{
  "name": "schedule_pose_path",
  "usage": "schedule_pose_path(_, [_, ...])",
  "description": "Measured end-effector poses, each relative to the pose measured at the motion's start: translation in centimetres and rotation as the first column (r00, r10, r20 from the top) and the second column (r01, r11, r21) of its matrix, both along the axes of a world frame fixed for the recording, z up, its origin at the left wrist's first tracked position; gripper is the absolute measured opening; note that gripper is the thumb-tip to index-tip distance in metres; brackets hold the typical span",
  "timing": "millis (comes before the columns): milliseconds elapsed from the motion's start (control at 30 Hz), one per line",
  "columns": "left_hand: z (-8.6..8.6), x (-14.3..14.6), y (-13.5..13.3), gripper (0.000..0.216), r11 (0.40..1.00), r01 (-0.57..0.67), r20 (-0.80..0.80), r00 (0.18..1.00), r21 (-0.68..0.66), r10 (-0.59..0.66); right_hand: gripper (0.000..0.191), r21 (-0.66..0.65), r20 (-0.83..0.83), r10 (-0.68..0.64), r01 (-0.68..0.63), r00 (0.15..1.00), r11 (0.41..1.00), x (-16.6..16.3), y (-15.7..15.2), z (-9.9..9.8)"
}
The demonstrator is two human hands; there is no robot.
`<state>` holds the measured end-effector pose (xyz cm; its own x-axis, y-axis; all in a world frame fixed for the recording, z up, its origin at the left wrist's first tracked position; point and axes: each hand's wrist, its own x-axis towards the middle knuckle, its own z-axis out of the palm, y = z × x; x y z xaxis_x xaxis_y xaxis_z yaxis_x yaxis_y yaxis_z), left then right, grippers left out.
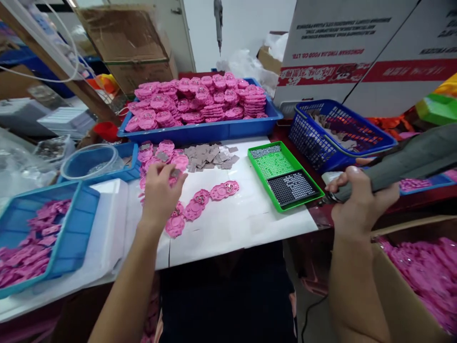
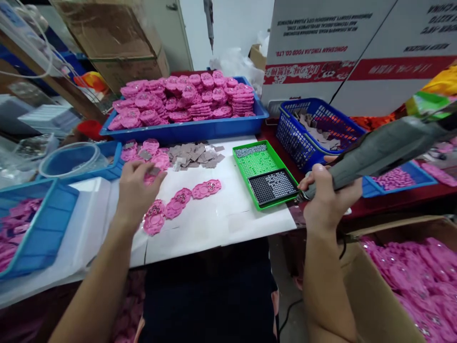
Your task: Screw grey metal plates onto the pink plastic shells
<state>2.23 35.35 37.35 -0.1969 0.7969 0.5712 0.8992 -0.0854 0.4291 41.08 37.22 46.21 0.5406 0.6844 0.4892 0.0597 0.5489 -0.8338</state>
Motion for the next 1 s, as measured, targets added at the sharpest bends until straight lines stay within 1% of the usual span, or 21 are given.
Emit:
schedule_pose_path(67, [-0.3,-0.7,1.3,0.044,0.994,-0.040,-0.073,0.997,-0.100,0.033,0.022,-0.002,0.004,0.027,-0.027,1.000,1.000,-0.1,-0.1,0.2])
schedule_pose_path(167, [-0.6,0.0,1.2,0.041,0.975,-0.062,-0.165,0.986,-0.213,0.027,0.019,0.012,0.001,0.055,-0.055,0.999,0.998,-0.1,-0.2,0.3])
schedule_pose_path(233, [-0.4,1.2,0.9,0.035,0.961,-0.008,-0.194,0.980,-0.277,-0.048,0.020,0.025,-0.018,0.065,-0.065,0.998,0.998,0.1,-0.2,0.1])
schedule_pose_path(300, [0.2,2.9,1.5,0.034,0.931,0.082,-0.208,0.964,-0.355,-0.164,0.022,0.026,-0.040,0.067,-0.066,0.997,0.997,0.1,-0.3,0.0])
schedule_pose_path(367, [0.8,4.7,3.0,0.034,0.883,0.151,-0.218,0.938,-0.444,-0.270,0.023,0.016,-0.049,0.071,-0.070,0.996,0.997,-0.1,-0.3,-0.1])
schedule_pose_path(400, [1.1,5.6,4.1,0.035,0.856,0.166,-0.226,0.924,-0.489,-0.308,0.023,0.011,-0.050,0.073,-0.073,0.996,0.997,-0.3,-0.3,-0.2])
schedule_pose_path(433, [1.3,6.5,5.3,0.034,0.846,0.168,-0.231,0.919,-0.505,-0.321,0.022,0.005,-0.049,0.076,-0.076,0.996,0.997,-0.5,-0.4,-0.1])
schedule_pose_path(567, [1.3,8.9,9.4,0.029,0.840,0.154,-0.267,0.905,-0.520,-0.331,0.017,-0.007,-0.045,0.085,-0.086,0.995,0.996,-1.2,-0.8,0.2])
schedule_pose_path(667, [1.0,9.3,10.9,0.027,0.830,0.163,-0.302,0.880,-0.533,-0.367,0.017,-0.012,-0.030,0.089,-0.089,0.996,0.996,-1.2,-1.1,0.3])
schedule_pose_path(767, [1.1,8.9,11.0,0.029,0.831,0.172,-0.344,0.851,-0.530,-0.396,0.019,-0.011,-0.032,0.084,-0.085,0.996,0.996,-1.1,-1.3,0.4])
schedule_pose_path(867, [1.8,8.3,10.0,0.034,0.858,0.159,-0.390,0.840,-0.488,-0.378,0.021,-0.002,-0.048,0.069,-0.069,0.996,0.998,-1.0,-1.4,0.4])
schedule_pose_path(933, [2.4,8.2,8.3,0.036,0.884,0.138,-0.412,0.845,-0.447,-0.340,0.020,0.006,-0.042,0.059,-0.059,0.997,0.998,-0.9,-1.5,0.4])
schedule_pose_path(1000, [3.0,8.2,5.4,0.035,0.921,0.111,-0.435,0.856,-0.373,-0.279,0.019,0.023,-0.028,0.054,-0.054,0.998,0.998,-0.9,-1.6,0.3])
